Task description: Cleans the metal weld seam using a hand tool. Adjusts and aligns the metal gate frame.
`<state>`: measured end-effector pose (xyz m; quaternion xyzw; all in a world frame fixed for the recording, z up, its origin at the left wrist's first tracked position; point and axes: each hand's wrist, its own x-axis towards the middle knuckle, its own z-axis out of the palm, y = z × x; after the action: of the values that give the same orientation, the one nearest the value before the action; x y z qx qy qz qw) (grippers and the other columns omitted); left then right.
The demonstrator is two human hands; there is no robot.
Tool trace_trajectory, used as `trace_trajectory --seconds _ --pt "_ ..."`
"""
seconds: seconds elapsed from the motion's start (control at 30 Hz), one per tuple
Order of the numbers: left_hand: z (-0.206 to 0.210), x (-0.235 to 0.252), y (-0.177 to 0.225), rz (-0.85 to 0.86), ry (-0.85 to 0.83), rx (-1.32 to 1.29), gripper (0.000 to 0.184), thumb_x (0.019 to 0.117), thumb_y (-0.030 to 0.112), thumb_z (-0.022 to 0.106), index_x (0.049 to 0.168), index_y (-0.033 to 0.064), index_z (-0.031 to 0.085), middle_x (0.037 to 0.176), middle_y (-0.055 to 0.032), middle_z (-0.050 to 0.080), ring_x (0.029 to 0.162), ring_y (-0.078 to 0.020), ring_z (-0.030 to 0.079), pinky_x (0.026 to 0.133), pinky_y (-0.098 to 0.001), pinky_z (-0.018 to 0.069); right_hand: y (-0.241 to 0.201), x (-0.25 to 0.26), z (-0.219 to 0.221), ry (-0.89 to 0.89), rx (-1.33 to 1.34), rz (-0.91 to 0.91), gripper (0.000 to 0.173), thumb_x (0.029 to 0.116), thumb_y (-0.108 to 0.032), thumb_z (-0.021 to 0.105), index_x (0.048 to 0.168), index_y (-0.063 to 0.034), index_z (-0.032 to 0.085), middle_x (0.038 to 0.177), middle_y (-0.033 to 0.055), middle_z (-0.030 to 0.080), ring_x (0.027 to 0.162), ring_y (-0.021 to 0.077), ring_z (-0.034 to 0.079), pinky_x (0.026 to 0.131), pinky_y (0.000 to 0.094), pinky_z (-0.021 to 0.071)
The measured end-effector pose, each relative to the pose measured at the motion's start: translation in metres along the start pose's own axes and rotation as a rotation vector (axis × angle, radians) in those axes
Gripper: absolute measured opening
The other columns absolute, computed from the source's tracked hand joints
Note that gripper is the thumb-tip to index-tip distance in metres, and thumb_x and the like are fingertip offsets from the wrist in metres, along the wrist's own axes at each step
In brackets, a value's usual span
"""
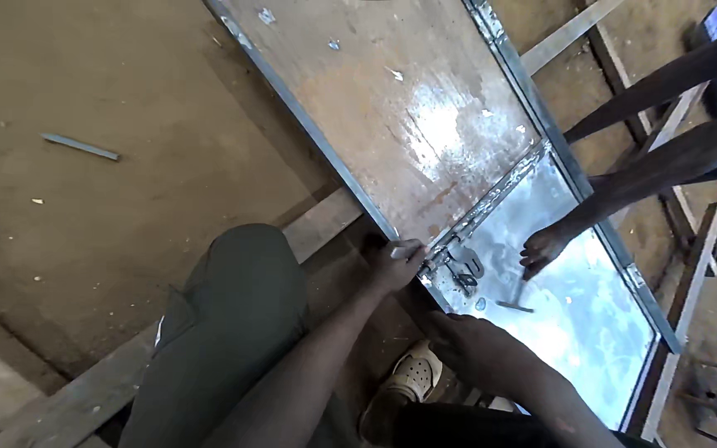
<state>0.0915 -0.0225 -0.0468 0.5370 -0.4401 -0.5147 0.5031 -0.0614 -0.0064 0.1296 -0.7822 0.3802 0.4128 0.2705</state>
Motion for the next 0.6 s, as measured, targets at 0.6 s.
trace_trajectory --seconds 0.6 --pt "0.001 -0.003 0.006 -0.035 0.020 0.035 0.031 0.1086 0.025 0.049 0.105 0.0033 0.071 0.076 -0.0084 0.069 0.064 -0.0176 0.066 0.065 -0.0394 0.0590 -0.005 -0.011 0.005 -0.047 0.028 -0.007 0.045 0.1059 -0.041 0.049 0.145 -0.0198 0.051 0.122 0.0132 0.067 0.112 0.0342 0.066 0.096 0.0579 0.0520"
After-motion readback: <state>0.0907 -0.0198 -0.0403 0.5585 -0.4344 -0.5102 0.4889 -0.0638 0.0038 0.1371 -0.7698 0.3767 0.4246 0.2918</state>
